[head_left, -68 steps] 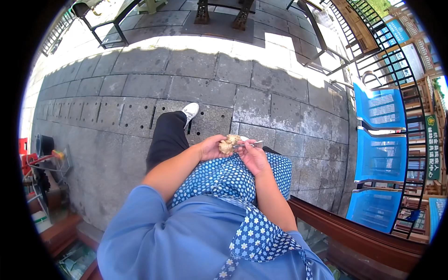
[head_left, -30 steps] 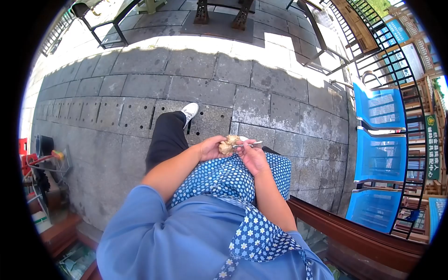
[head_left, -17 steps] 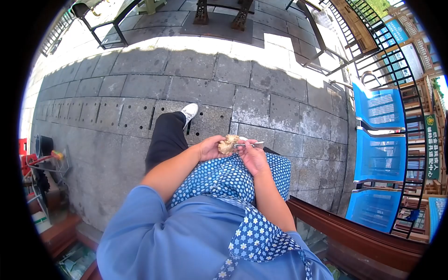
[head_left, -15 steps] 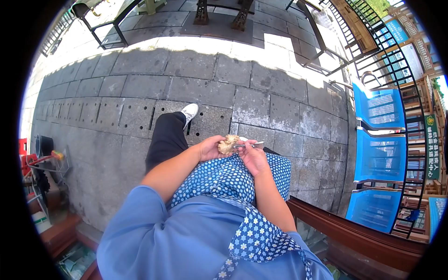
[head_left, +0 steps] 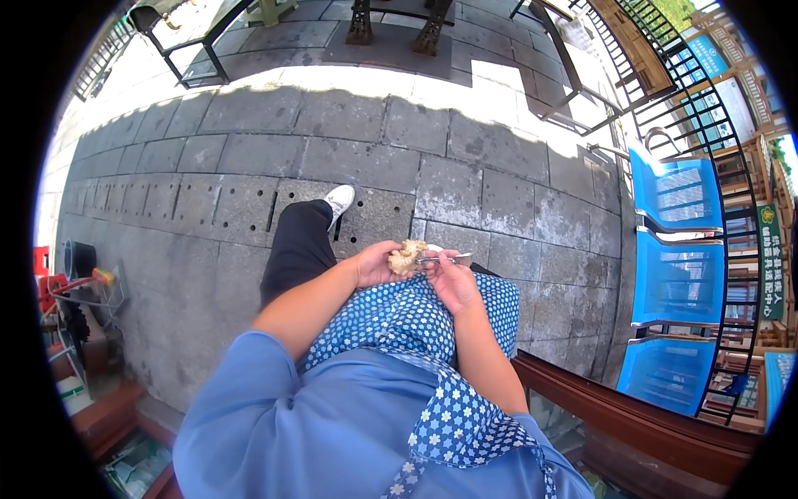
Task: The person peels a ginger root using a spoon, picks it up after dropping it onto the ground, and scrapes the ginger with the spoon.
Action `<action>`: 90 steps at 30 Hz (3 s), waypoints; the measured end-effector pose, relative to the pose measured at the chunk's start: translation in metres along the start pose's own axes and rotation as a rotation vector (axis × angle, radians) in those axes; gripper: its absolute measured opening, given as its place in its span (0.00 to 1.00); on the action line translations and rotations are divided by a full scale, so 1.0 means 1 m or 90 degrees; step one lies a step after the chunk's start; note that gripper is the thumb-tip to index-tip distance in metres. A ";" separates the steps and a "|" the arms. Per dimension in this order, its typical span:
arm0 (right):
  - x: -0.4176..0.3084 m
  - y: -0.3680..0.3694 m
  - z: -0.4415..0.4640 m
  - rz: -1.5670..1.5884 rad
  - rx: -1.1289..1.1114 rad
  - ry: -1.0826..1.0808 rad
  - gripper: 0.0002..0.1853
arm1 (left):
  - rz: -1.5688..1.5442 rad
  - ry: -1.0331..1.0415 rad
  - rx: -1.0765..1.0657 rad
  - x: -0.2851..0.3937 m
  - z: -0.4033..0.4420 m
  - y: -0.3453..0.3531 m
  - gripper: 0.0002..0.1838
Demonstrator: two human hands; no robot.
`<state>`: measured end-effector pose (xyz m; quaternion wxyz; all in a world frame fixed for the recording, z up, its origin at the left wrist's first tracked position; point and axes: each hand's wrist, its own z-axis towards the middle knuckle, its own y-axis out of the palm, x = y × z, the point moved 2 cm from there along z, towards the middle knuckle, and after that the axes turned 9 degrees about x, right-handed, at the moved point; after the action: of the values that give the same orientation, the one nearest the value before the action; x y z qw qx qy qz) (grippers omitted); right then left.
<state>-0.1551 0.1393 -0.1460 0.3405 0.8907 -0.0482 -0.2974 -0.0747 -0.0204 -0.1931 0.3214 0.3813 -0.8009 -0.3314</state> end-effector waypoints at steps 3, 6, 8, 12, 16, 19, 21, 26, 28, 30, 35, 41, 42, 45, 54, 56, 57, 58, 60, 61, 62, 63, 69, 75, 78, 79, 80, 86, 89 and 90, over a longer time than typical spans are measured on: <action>0.000 0.003 -0.002 -0.007 -0.010 0.010 0.03 | 0.005 0.007 0.018 0.000 -0.001 0.002 0.23; 0.001 0.002 -0.001 -0.010 -0.020 0.017 0.03 | 0.004 0.010 0.011 0.001 -0.003 0.004 0.23; 0.000 0.003 -0.002 0.007 -0.020 0.011 0.03 | -0.002 0.007 0.007 0.001 -0.002 0.001 0.23; -0.001 0.006 -0.004 -0.018 -0.036 0.010 0.03 | -0.005 0.007 0.018 0.000 -0.001 -0.001 0.23; 0.000 0.003 -0.002 -0.011 -0.019 0.007 0.02 | -0.007 0.004 0.010 0.000 -0.001 -0.001 0.23; -0.002 0.005 -0.005 0.001 -0.030 0.011 0.02 | -0.022 0.002 -0.003 0.001 -0.001 -0.001 0.23; -0.001 0.007 -0.005 -0.022 -0.034 0.012 0.02 | -0.022 0.009 0.007 0.001 -0.001 -0.001 0.23; 0.000 0.000 0.000 0.011 -0.004 0.001 0.02 | -0.020 0.002 -0.006 0.001 -0.001 -0.001 0.23; -0.002 0.001 -0.001 0.015 -0.003 0.009 0.03 | -0.024 -0.004 -0.018 0.001 -0.001 -0.001 0.23; -0.001 0.004 -0.002 0.008 -0.021 0.019 0.03 | -0.009 0.004 -0.008 0.000 0.000 -0.002 0.24; -0.001 0.002 -0.001 0.017 0.006 -0.004 0.04 | -0.007 -0.001 -0.023 0.001 0.000 -0.001 0.24; 0.001 0.003 -0.001 -0.005 -0.018 0.019 0.04 | 0.006 0.002 -0.012 -0.001 0.002 -0.003 0.24; 0.001 0.002 0.000 0.005 -0.014 0.018 0.04 | 0.005 0.004 -0.014 -0.001 0.002 -0.003 0.24; 0.000 0.003 -0.001 0.007 -0.021 0.020 0.04 | 0.006 0.011 -0.026 0.000 0.000 0.000 0.24; 0.001 0.005 -0.002 -0.004 -0.032 0.020 0.03 | 0.019 0.008 -0.006 0.000 0.000 -0.001 0.25; 0.001 0.005 -0.003 -0.020 -0.030 0.018 0.02 | 0.017 0.007 -0.005 -0.001 0.001 -0.001 0.25; 0.001 0.005 -0.003 -0.012 -0.026 0.018 0.02 | 0.016 0.007 -0.004 0.000 0.002 -0.002 0.25; 0.001 0.005 -0.003 -0.004 -0.022 0.017 0.02 | 0.017 0.007 -0.004 0.000 0.001 -0.002 0.25; 0.002 0.005 -0.003 -0.019 -0.019 0.013 0.02 | 0.024 0.010 -0.010 0.000 0.001 -0.001 0.25; 0.002 0.005 -0.002 -0.033 -0.016 0.011 0.02 | 0.024 0.010 -0.010 -0.001 0.000 0.001 0.25; 0.002 0.004 -0.002 -0.034 -0.016 0.011 0.02 | 0.016 0.013 0.001 0.000 -0.001 0.002 0.24; 0.002 0.004 -0.002 -0.026 -0.007 0.006 0.02 | 0.008 0.016 0.012 0.000 -0.002 0.003 0.23; 0.003 0.001 0.001 -0.031 0.027 -0.029 0.03 | 0.015 0.018 -0.010 -0.002 0.004 -0.004 0.25; 0.002 -0.022 0.011 -0.001 0.123 -0.077 0.05 | -0.032 0.042 -0.034 0.003 0.002 0.000 0.25; 0.001 -0.023 0.011 -0.033 0.158 -0.071 0.02 | -0.042 0.067 -0.006 0.002 0.004 -0.005 0.24; 0.002 -0.025 0.012 -0.048 0.161 -0.070 0.02 | -0.038 0.077 -0.006 0.004 0.002 -0.003 0.24; 0.002 -0.025 0.012 -0.063 0.163 -0.071 0.02 | -0.028 0.094 0.003 0.005 -0.001 0.001 0.22; 0.005 -0.030 0.016 -0.089 0.181 -0.110 0.05 | 0.642 0.674 0.427 0.041 -0.017 0.013 0.20; 0.010 -0.039 0.021 -0.076 0.154 -0.123 0.04 | 0.511 0.662 0.549 0.057 -0.022 0.002 0.21; 0.011 -0.041 0.024 -0.069 0.141 -0.122 0.04 | 0.302 0.527 0.529 0.054 -0.013 -0.008 0.22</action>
<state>-0.1646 0.1535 -0.1920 0.2176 0.8917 -0.0650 -0.3915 -0.0888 -0.0730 -0.1780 0.4942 0.3833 -0.7347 0.2627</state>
